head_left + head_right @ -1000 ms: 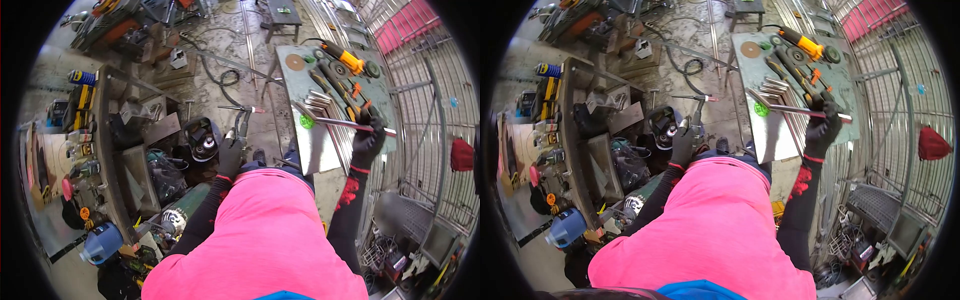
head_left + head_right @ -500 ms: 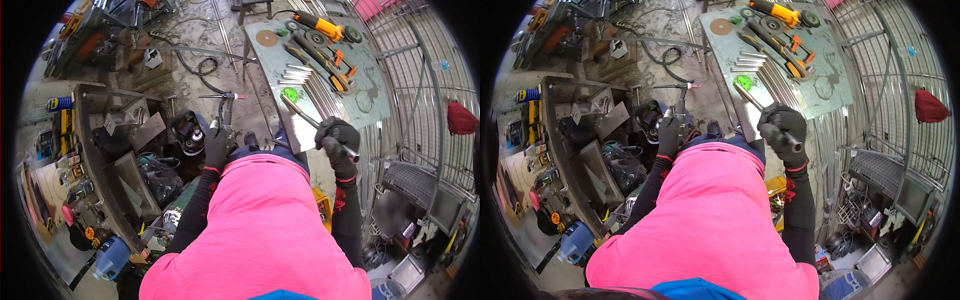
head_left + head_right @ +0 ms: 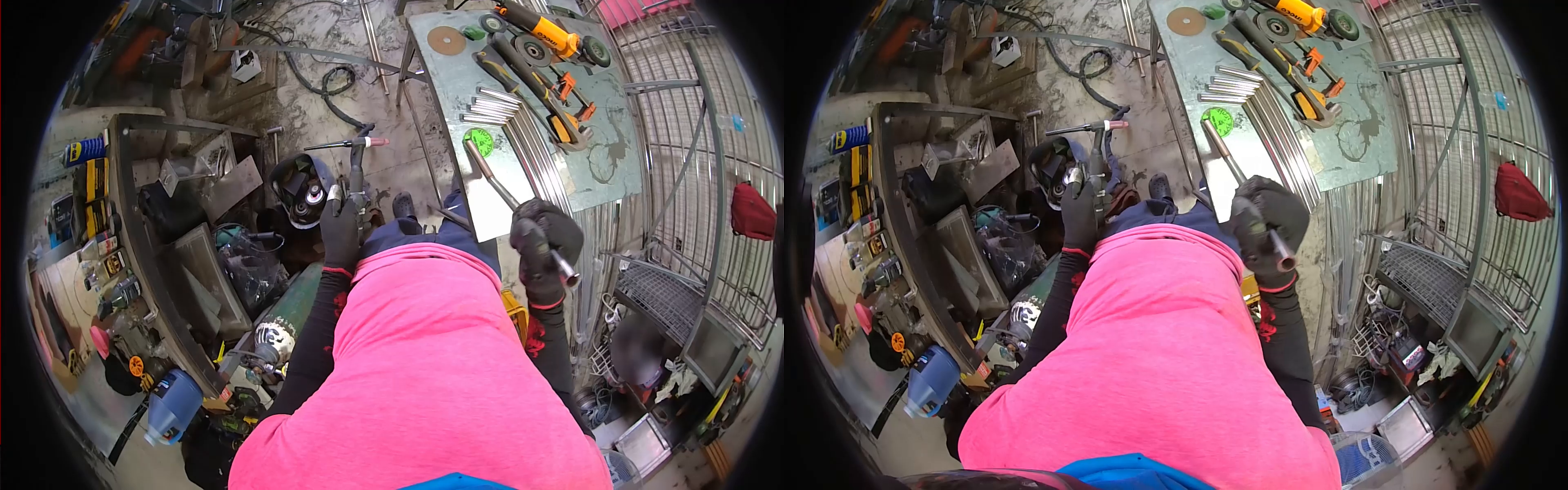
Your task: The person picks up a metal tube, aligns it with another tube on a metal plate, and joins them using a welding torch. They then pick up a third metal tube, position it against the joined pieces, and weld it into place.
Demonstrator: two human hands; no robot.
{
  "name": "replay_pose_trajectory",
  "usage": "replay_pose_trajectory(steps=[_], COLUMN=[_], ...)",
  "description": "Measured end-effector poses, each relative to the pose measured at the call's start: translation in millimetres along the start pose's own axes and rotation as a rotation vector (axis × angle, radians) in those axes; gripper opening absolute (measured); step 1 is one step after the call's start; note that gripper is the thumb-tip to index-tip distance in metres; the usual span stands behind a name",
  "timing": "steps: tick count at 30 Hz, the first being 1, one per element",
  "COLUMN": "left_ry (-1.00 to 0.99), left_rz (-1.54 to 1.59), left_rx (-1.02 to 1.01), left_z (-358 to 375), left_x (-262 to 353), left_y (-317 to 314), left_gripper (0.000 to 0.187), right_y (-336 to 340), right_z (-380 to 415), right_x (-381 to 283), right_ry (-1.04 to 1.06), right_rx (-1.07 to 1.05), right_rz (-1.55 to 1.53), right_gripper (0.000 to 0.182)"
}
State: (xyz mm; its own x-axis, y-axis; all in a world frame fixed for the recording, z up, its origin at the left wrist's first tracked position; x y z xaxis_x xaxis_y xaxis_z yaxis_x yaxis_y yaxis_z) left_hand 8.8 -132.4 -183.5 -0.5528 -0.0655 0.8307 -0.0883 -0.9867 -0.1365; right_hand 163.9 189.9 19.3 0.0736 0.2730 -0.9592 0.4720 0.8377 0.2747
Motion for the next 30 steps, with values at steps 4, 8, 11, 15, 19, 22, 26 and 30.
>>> replay_pose_trajectory(steps=[4, 8, 11, 15, 19, 22, 26, 30], left_ry=[0.054, 0.139, 0.133, 0.122, -0.202, -0.055, -0.162, 0.046], left_rz=[0.071, 0.078, 0.038, 0.043, -0.233, -0.169, -0.098, 0.005], left_rx=[0.046, 0.079, 0.068, 0.044, -0.067, -0.030, -0.024, 0.002], left_z=[1, 7, 3, -2, -13, -8, -11, 4], left_x=[0, 7, 5, -2, 3, 11, 7, 14], left_y=[-5, -13, -14, -10, -10, -16, -14, -16], left_gripper=[0.027, 0.023, 0.022, 0.020, 0.021, 0.022, 0.031, 0.025], right_y=[19, 27, 33, 28, 53, 33, 78, 135], right_z=[8, -17, -3, -11, 5, -30, -26, 30], right_x=[58, 13, 43, 22, 78, 10, 43, 142], right_ry=[-0.391, 0.123, 0.061, 0.061, -0.055, 0.013, -0.159, -0.534], right_rx=[-0.167, 0.131, 0.123, 0.149, 0.037, 0.110, 0.530, 0.633], right_rz=[0.657, 0.149, 0.107, 0.121, 0.011, -0.157, -0.440, -0.549], right_gripper=[0.051, 0.022, 0.022, 0.027, 0.034, 0.022, 0.034, 0.029])
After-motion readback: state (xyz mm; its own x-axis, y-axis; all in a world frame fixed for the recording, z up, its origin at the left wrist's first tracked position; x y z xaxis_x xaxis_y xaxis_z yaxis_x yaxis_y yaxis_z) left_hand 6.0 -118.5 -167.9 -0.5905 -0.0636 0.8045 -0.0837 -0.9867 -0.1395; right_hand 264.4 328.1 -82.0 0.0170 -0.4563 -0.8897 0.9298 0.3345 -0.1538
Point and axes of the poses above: each hand's wrist, its own z-axis away from the middle knuckle, its own y-axis out of the back of the hand, x = y × z, the point moved 6 cm from there along -z, towards the middle knuckle, and after that the axes turned 2 degrees about z, right-handed, at the moved point
